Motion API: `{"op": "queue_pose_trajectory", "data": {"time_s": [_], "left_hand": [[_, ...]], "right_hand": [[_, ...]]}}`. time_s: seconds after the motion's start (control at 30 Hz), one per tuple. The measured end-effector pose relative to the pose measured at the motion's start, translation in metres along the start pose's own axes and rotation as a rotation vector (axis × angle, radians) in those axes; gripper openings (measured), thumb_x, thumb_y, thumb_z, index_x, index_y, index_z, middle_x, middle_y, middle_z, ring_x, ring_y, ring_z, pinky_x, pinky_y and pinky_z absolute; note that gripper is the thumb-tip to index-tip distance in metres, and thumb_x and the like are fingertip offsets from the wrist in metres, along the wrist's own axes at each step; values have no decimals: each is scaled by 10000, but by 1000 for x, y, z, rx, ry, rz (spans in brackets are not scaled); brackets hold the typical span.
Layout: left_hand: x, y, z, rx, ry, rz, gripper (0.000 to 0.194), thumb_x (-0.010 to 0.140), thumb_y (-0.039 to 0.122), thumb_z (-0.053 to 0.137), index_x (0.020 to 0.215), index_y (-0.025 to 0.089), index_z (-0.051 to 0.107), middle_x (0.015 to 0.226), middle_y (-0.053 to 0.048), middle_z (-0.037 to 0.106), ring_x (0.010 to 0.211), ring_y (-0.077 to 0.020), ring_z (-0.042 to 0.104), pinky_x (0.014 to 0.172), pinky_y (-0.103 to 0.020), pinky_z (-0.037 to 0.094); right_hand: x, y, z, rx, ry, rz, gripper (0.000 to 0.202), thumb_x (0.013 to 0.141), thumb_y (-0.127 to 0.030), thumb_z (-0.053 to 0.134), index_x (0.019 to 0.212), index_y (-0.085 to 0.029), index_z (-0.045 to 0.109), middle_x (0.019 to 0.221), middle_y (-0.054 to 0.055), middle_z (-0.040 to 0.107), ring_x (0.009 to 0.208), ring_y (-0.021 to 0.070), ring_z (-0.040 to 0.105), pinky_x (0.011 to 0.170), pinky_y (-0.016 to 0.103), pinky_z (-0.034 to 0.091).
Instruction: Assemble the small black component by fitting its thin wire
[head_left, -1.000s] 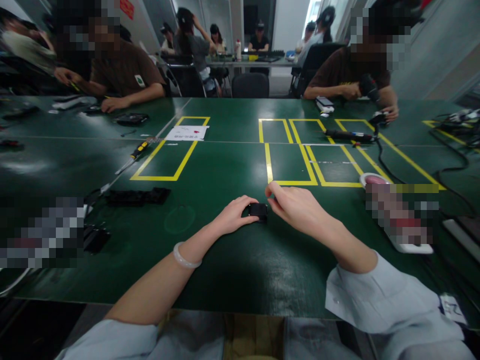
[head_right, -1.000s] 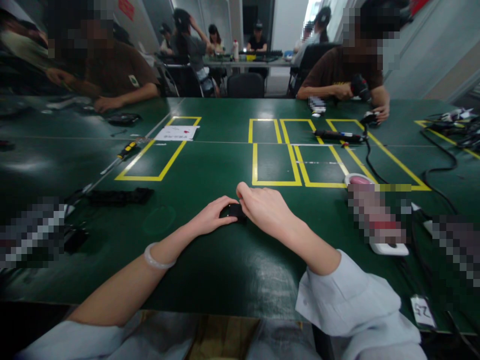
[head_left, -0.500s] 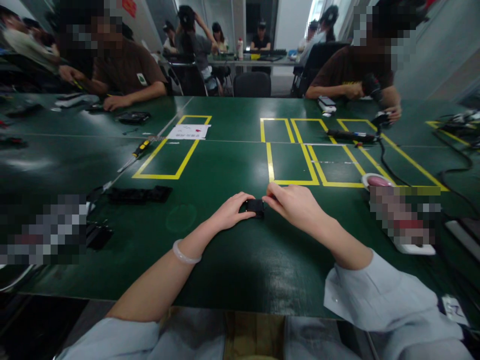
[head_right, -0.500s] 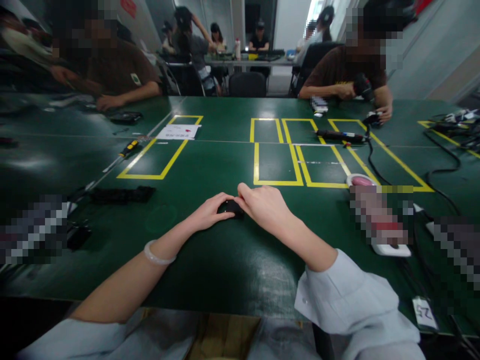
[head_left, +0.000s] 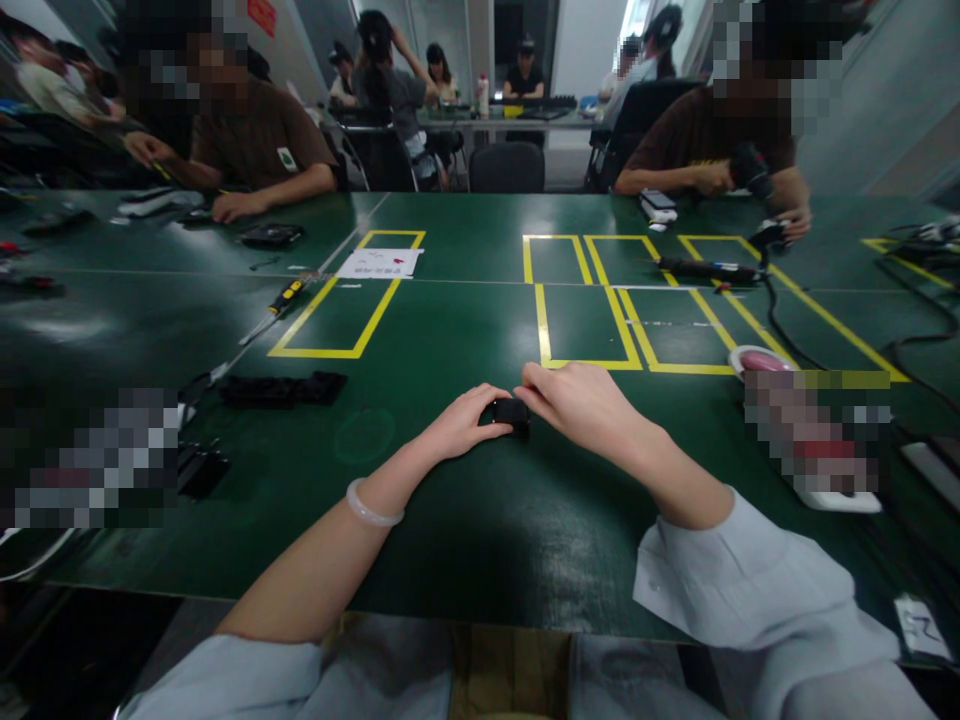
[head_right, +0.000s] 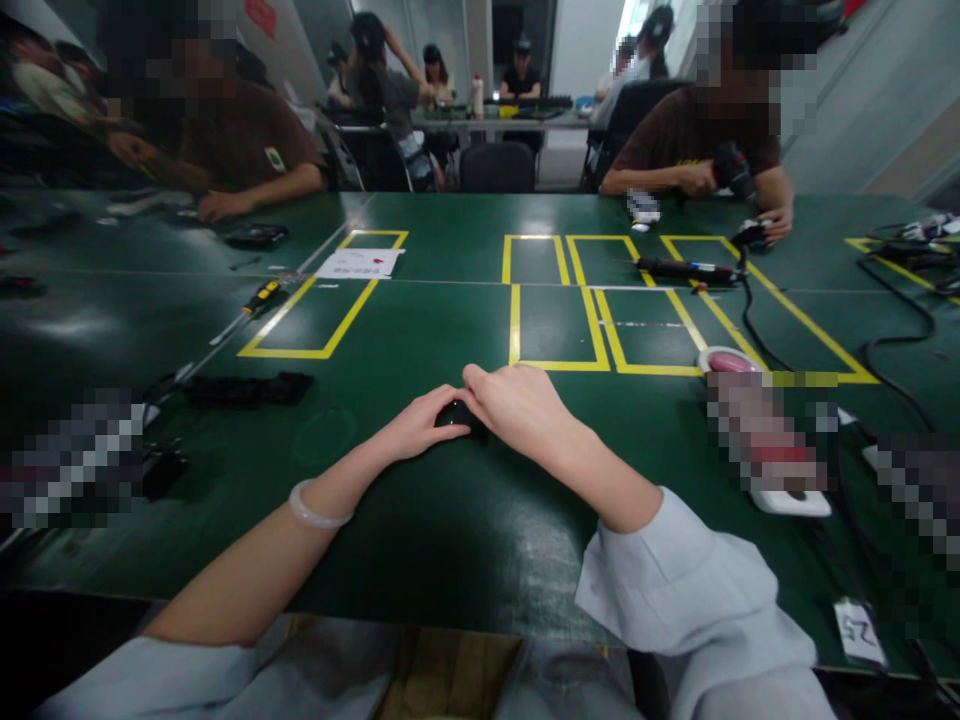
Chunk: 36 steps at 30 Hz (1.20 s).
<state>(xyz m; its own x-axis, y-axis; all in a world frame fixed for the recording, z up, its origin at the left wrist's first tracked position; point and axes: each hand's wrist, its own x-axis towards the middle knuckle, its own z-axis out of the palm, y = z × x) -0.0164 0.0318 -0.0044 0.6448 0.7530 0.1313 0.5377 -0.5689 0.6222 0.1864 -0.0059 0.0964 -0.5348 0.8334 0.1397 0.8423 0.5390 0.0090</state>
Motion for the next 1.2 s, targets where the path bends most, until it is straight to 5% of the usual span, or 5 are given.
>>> {"op": "queue_pose_trajectory", "data": {"time_s": [0.17, 0.47, 0.73, 0.97, 1.2], "left_hand": [[-1, 3, -2, -12, -7, -6, 389, 848, 435, 593, 1164, 217, 532, 1116, -61, 586, 1049, -248, 559, 912, -370, 436], [0, -2, 2, 15, 16, 6, 384, 847, 441, 596, 1143, 202, 547, 1053, -57, 590, 981, -239, 568, 856, -350, 446], [-1, 1, 0, -4, 10, 14, 379, 855, 430, 586, 1161, 211, 534, 1100, -59, 585, 1025, -236, 561, 895, -355, 436], [-1, 0, 2, -3, 17, -1, 391, 848, 442, 589, 1160, 210, 541, 1061, -58, 588, 984, -236, 568, 870, -357, 448], [-1, 1, 0, -12, 7, -8, 398, 843, 441, 593, 1171, 221, 539, 1105, -63, 583, 1029, -250, 560, 900, -376, 440]], "right_hand": [[-2, 2, 1, 75, 3, 21, 200, 953, -279, 341, 1050, -182, 487, 754, 28, 669, 619, 158, 591, 523, 263, 215], [-1, 0, 3, 53, 2, 36, 260, 969, -384, 332, 987, -193, 507, 727, 33, 666, 626, 166, 598, 524, 259, 216], [0, 3, 3, 121, 15, 48, 188, 932, -253, 362, 1062, -187, 480, 771, 21, 672, 627, 151, 587, 534, 259, 235], [0, 3, 2, 21, 7, 61, 278, 965, -396, 340, 936, -198, 533, 702, 32, 663, 627, 168, 600, 525, 269, 200], [-2, 3, 2, 147, 20, -28, 175, 936, -259, 368, 1046, -184, 481, 772, 17, 666, 627, 145, 578, 526, 255, 237]]}}
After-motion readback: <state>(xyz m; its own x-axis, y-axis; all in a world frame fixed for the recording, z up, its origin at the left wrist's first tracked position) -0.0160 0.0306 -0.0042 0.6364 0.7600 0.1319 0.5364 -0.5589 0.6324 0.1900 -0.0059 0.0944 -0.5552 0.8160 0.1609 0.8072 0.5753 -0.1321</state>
